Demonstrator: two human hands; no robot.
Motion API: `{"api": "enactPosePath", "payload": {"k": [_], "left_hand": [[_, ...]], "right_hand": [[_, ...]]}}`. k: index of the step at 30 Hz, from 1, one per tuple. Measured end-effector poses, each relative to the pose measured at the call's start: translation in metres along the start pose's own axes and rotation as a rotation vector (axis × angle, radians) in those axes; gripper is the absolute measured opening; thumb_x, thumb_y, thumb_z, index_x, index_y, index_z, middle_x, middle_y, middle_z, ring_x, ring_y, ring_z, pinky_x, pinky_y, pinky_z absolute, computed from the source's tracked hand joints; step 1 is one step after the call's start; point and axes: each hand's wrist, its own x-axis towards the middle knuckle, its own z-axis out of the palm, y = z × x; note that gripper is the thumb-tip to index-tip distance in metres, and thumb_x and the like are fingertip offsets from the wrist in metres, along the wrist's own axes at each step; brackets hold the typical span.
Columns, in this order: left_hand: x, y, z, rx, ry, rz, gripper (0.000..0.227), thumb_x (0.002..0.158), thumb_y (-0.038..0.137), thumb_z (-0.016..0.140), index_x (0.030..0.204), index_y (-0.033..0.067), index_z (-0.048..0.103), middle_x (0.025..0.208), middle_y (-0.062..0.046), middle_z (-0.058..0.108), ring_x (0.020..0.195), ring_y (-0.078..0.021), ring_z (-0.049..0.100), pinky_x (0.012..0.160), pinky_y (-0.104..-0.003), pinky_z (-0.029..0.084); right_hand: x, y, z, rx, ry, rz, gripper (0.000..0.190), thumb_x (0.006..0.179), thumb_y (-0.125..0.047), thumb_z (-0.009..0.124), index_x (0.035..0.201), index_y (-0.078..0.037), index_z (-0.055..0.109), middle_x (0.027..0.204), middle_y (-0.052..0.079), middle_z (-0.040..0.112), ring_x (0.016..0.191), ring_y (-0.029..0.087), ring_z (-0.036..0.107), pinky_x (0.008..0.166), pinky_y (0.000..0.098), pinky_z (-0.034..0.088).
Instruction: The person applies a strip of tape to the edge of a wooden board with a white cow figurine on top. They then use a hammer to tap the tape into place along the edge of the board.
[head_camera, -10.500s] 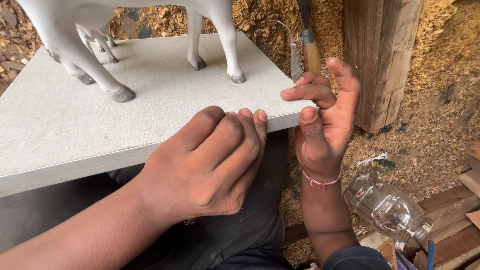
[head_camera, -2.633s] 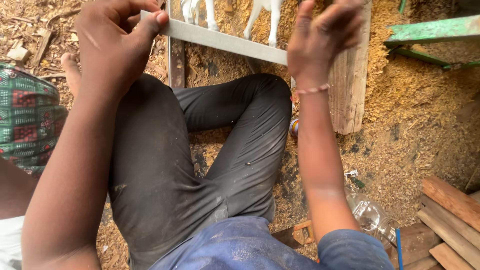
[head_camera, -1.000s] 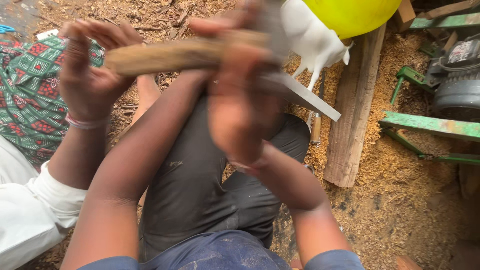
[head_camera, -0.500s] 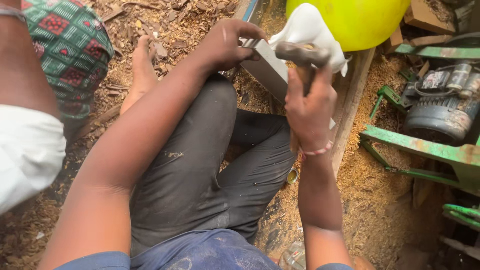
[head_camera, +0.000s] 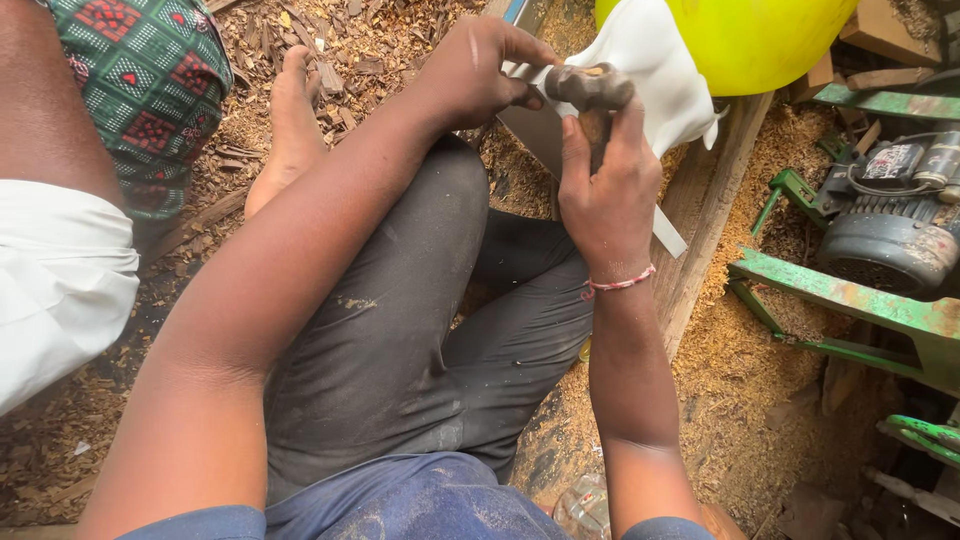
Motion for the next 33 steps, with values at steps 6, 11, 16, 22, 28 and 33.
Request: {"api": "enactPosePath", "payload": {"k": [6,11,16,22,28,33], "left_hand": [[0.002,-0.005,0.004,0.004,0.044,0.032,0.045,0.07,0.008,0.094,0.112,0.0145,0.08,0.106,-0.007,0.08,0.094,-0.0183,0.078,0.084,-0.033,0.06],[0.002,-0.004,0.004,0.003,0.042,-0.011,0.042,0.073,0.007,0.093,0.112,0.0136,0.08,0.106,-0.007,0.079,0.094,-0.0168,0.078,0.083,-0.032,0.061],[0.0,0.005,0.001,-0.075,0.019,-0.094,0.041,0.075,0.001,0.087,0.114,0.0122,0.079,0.108,-0.007,0.08,0.091,-0.0187,0.078,0.078,-0.033,0.063],[-0.002,0.002,-0.003,-0.055,-0.006,-0.024,0.045,0.075,0.003,0.091,0.117,0.007,0.077,0.11,-0.011,0.076,0.094,-0.0196,0.076,0.078,-0.033,0.065],[-0.005,0.009,-0.01,-0.046,-0.057,-0.009,0.04,0.079,0.002,0.089,0.117,0.0039,0.077,0.112,-0.011,0.076,0.1,-0.0187,0.076,0.085,-0.033,0.063],[-0.006,0.017,-0.014,-0.171,-0.126,-0.152,0.033,0.086,-0.002,0.078,0.118,0.0078,0.076,0.114,-0.005,0.078,0.103,-0.0155,0.077,0.089,-0.032,0.061]], "right_hand": [[-0.002,0.002,-0.001,-0.037,-0.012,-0.025,0.036,0.112,-0.017,0.063,0.139,0.002,0.05,0.116,0.027,0.071,0.107,0.047,0.073,0.087,0.0509,0.057],[-0.006,0.005,-0.002,-0.018,0.003,-0.007,0.037,0.112,-0.018,0.062,0.138,0.003,0.048,0.113,0.027,0.07,0.104,0.047,0.072,0.084,0.0511,0.057],[-0.011,0.008,-0.007,0.003,0.003,0.029,0.034,0.113,-0.019,0.063,0.137,0.002,0.05,0.115,0.027,0.072,0.105,0.047,0.073,0.085,0.0513,0.057],[-0.017,0.013,-0.009,-0.03,0.022,0.063,0.036,0.11,-0.018,0.065,0.137,0.002,0.051,0.114,0.028,0.071,0.104,0.048,0.072,0.085,0.0524,0.056],[-0.018,0.013,-0.012,0.034,0.024,0.131,0.037,0.109,-0.017,0.064,0.138,0.001,0.049,0.112,0.027,0.071,0.102,0.045,0.074,0.084,0.0495,0.059],[-0.023,0.017,-0.012,0.029,0.02,0.223,0.036,0.109,-0.018,0.064,0.138,-0.002,0.049,0.108,0.026,0.071,0.1,0.044,0.074,0.081,0.0498,0.059]]}}
